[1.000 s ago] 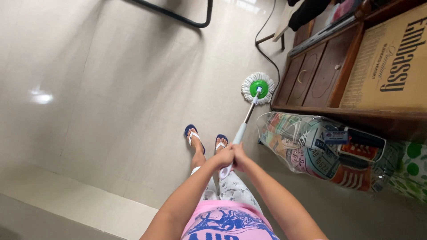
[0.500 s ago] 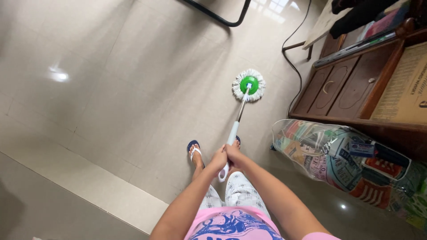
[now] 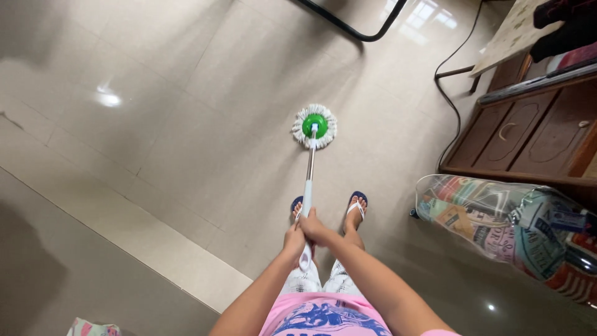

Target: The person mops the tiled floor in a hallway and around furniture using a spin mop.

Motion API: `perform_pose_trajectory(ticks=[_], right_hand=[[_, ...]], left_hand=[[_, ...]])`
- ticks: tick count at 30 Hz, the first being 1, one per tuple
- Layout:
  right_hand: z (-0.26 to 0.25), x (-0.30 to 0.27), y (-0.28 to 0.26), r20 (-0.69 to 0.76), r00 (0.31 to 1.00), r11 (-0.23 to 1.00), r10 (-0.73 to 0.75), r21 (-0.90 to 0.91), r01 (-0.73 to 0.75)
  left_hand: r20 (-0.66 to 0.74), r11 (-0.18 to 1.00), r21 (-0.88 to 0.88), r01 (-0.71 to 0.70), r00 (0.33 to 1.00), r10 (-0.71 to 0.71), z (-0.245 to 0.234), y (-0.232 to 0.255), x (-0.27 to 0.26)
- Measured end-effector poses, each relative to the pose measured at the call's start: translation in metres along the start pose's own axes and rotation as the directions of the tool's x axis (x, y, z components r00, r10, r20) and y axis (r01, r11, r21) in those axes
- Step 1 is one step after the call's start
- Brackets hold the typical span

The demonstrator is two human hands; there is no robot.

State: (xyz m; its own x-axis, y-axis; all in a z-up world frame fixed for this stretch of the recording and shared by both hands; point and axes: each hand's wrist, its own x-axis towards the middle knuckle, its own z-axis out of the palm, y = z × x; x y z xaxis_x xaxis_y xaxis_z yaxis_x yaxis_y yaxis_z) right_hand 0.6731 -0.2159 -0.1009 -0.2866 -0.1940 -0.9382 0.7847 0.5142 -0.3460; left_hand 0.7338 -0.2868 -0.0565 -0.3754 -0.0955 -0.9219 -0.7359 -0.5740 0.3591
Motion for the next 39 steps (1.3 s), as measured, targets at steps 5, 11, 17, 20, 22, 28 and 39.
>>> perform_pose_trajectory(ticks=[5,11,17,20,22,28,39], right_hand=[[-0.001,0.001,-0.053,0.022,0.987,0.987,0.156,-0.032,-0.156],[0.064,0.015,0.022,-0.130,0.822,0.825,-0.555,-0.214,0.523],[0.044,0.015,-0.009,0.113,0.991,0.995,0.076,0.058,-0.083],[0.030,0.054,0.006,0.189,0.967,0.926,-0.171,0.367,0.092],[0.034,0.070,0.030,0.170,0.953,0.876,-0.252,0.458,0.150],[0.036,-0.013,0.095,0.058,0.967,0.919,-0.247,0.331,0.214],[-0.046,0.024,0.141,-0.295,0.952,0.970,-0.076,0.199,0.139]], left_hand=[[-0.019,0.983,0.055,0.174,0.985,-0.174,-0.002,0.048,0.008],[0.022,0.980,-0.082,0.180,0.984,-0.179,-0.048,0.024,-0.041],[0.067,0.987,0.012,0.160,0.985,-0.160,-0.041,0.031,-0.013],[-0.010,0.995,-0.020,0.100,0.995,-0.100,-0.025,0.024,0.015],[-0.009,0.991,0.068,0.115,0.993,-0.115,-0.027,0.014,0.013],[0.007,0.873,0.461,0.159,0.983,-0.183,-0.036,-0.040,-0.030],[0.317,0.802,0.559,-0.211,0.948,0.028,0.006,-0.146,0.073]])
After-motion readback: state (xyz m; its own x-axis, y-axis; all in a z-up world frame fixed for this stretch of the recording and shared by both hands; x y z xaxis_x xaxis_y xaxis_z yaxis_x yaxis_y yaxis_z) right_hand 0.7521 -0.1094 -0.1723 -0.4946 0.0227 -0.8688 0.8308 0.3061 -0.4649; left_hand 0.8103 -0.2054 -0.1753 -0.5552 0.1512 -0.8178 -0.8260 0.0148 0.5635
